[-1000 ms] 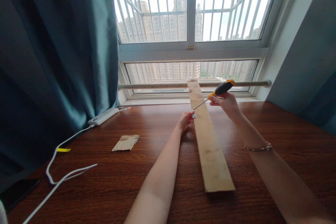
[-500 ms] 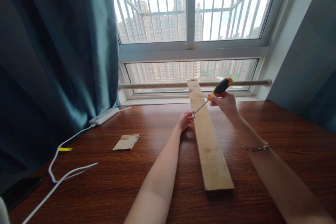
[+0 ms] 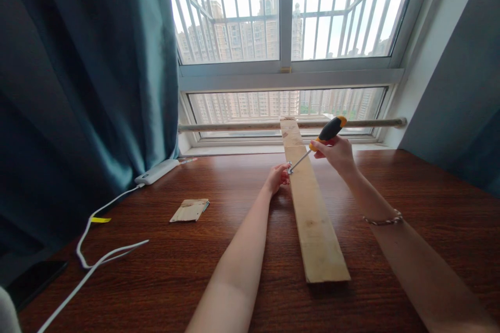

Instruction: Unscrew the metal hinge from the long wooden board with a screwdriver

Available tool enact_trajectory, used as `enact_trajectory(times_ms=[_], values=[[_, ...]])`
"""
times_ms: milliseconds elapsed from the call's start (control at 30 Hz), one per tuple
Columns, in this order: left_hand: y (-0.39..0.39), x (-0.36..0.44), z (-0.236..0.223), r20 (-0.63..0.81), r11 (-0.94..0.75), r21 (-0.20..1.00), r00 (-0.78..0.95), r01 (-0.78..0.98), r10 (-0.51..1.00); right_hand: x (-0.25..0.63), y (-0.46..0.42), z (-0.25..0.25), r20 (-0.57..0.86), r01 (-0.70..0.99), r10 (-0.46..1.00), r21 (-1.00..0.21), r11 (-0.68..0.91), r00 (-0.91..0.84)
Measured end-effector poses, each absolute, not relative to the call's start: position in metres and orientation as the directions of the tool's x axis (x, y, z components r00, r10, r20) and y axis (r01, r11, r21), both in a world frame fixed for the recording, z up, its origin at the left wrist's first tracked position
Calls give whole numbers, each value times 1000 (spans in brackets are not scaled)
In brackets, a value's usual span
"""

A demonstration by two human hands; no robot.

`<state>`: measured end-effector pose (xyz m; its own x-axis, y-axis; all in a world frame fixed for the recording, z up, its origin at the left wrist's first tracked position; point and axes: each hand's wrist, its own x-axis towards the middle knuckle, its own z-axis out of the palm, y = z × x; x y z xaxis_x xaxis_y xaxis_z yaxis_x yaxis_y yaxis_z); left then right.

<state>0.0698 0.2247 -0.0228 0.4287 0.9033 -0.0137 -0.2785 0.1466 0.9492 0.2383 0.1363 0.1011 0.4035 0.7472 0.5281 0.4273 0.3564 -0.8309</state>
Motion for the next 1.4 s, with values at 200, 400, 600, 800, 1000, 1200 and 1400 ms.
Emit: enact_trajectory(times_ms=[200,400,600,800,1000,1200,1400], values=[[226,70,-24,46,101,952,459,-290,887,232,128,109,581,560,729,-760,329,361],[227,70,-27,40,92,955,430,-282,902,229,123,112,620,645,719,-694,318,313],[227,71,-26,71,78,946,440,-313,895,226,124,110,633,628,708,-697,346,313],[225,71,-23,72,93,936,444,-340,893,225,131,103,583,394,744,-799,454,325],[226,72,-24,76,105,927,454,-360,888,222,127,108,512,262,806,-856,446,297],[227,72,-24,87,109,917,461,-384,883,218,111,123,434,114,884,-900,420,174],[229,73,-27,102,100,914,463,-393,881,213,106,124,538,383,814,-815,435,220]])
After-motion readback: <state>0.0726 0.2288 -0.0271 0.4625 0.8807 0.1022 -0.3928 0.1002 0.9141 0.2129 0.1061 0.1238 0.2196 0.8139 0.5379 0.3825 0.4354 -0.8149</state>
